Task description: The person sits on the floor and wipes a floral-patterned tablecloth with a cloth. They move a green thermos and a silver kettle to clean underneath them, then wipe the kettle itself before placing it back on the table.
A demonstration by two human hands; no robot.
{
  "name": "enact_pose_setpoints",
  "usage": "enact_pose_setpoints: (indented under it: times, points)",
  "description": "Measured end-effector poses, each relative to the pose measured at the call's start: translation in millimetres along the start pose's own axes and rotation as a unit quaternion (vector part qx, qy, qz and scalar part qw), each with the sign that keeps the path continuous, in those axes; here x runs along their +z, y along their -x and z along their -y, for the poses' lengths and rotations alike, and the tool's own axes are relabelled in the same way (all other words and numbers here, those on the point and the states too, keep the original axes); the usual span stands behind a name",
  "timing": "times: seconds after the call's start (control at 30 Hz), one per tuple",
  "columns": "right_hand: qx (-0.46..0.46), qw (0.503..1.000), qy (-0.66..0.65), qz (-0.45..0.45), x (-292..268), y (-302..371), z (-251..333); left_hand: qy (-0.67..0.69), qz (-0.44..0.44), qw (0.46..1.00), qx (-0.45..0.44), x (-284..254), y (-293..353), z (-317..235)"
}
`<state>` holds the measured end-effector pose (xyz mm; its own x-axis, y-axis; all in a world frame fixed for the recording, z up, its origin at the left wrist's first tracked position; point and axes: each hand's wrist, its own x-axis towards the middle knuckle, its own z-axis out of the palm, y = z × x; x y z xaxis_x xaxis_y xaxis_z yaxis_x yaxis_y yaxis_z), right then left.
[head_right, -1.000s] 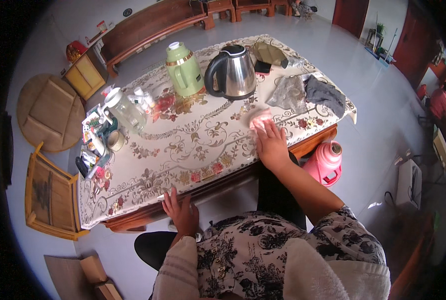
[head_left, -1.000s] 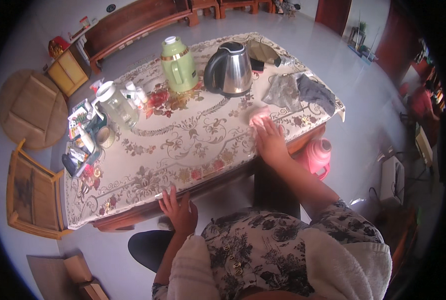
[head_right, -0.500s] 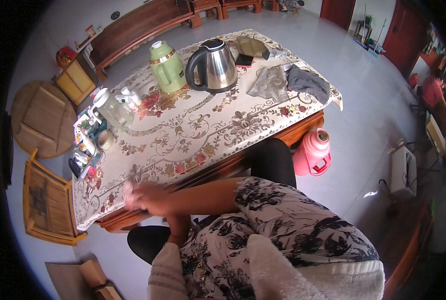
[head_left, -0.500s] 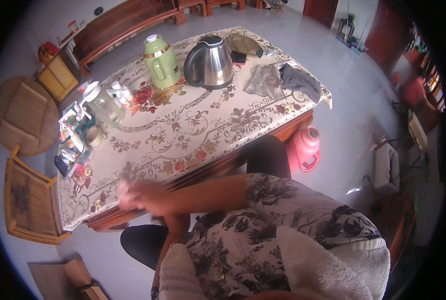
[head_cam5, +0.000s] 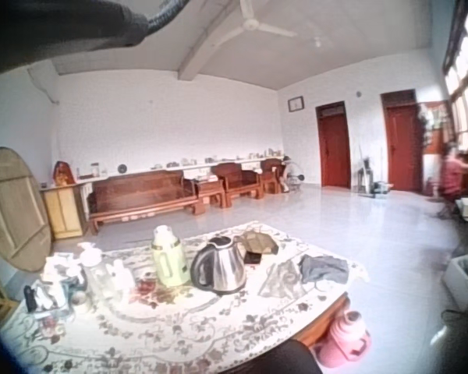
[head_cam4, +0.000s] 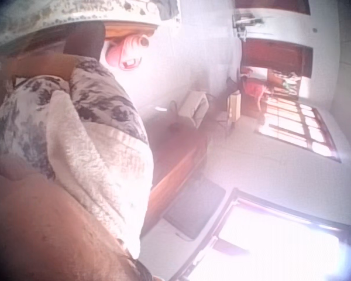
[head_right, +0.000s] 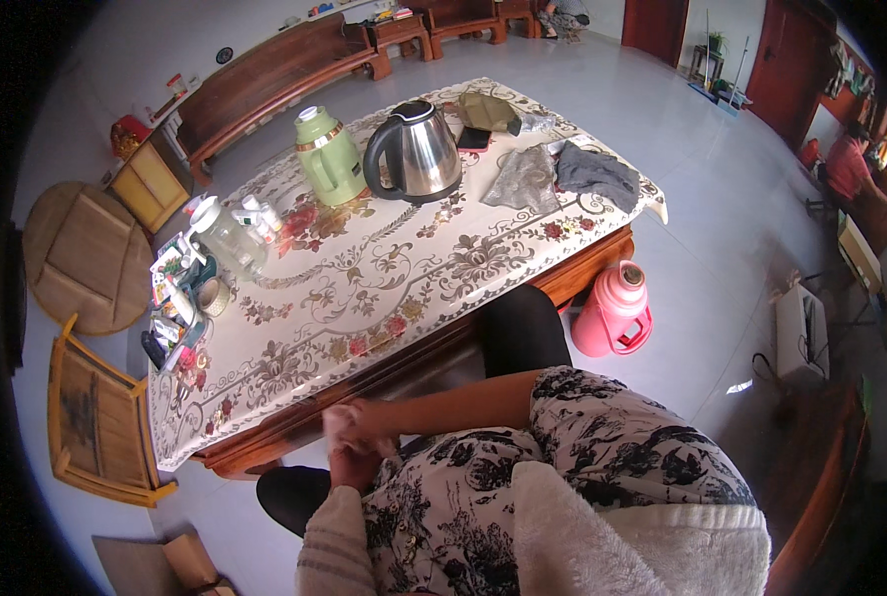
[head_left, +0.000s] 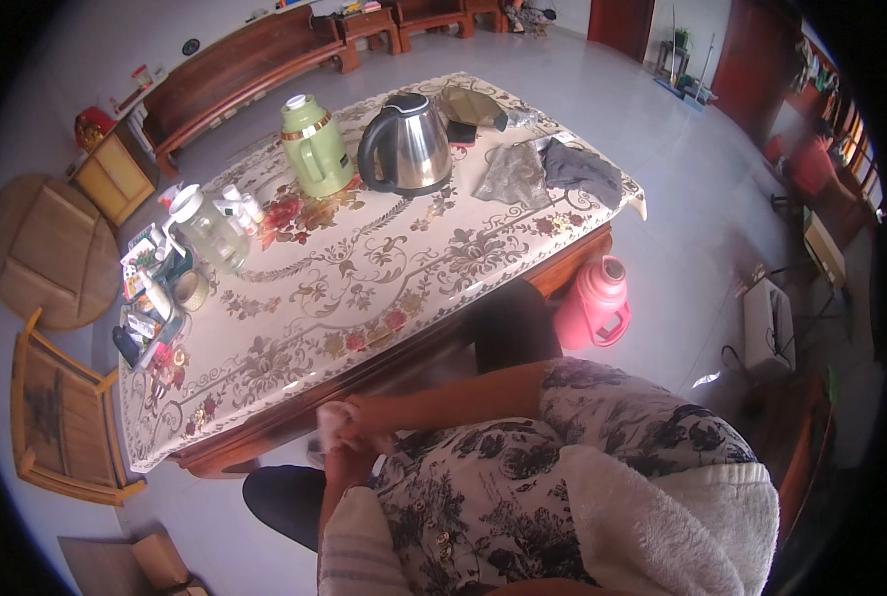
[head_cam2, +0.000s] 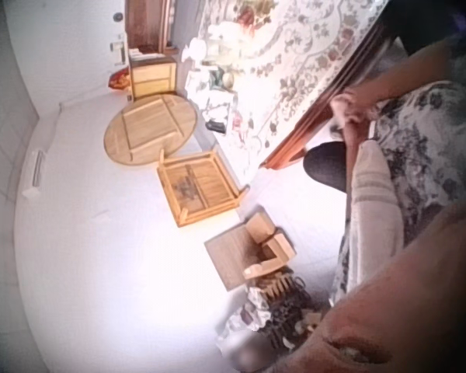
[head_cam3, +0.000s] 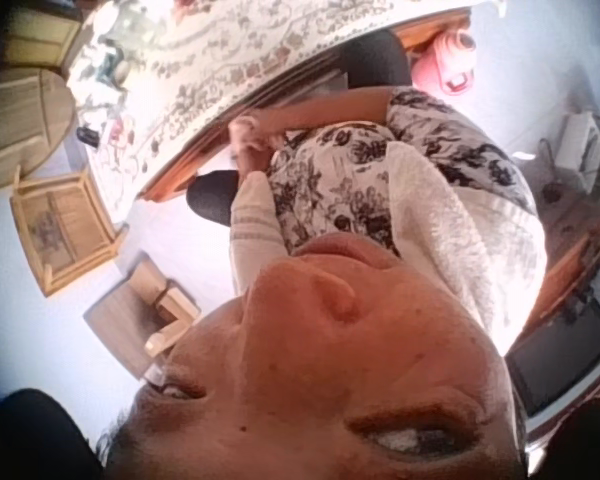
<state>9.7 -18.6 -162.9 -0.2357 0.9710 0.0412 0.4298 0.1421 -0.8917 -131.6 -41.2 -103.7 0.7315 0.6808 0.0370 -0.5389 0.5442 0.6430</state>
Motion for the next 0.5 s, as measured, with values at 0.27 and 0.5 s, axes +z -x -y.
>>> enact_pose_setpoints:
  times: [0.27, 0.5]
  points:
    - [-0.090, 0.967, 0.217, -0.101, -21, 15, -12, 0.082, -0.157, 0.972, -0.153, -31, -14, 9]
    - [-0.097, 0.994, 0.004, -0.051, -35, 31, 18, 0.066, -0.147, 0.971, -0.179, -79, -23, 42]
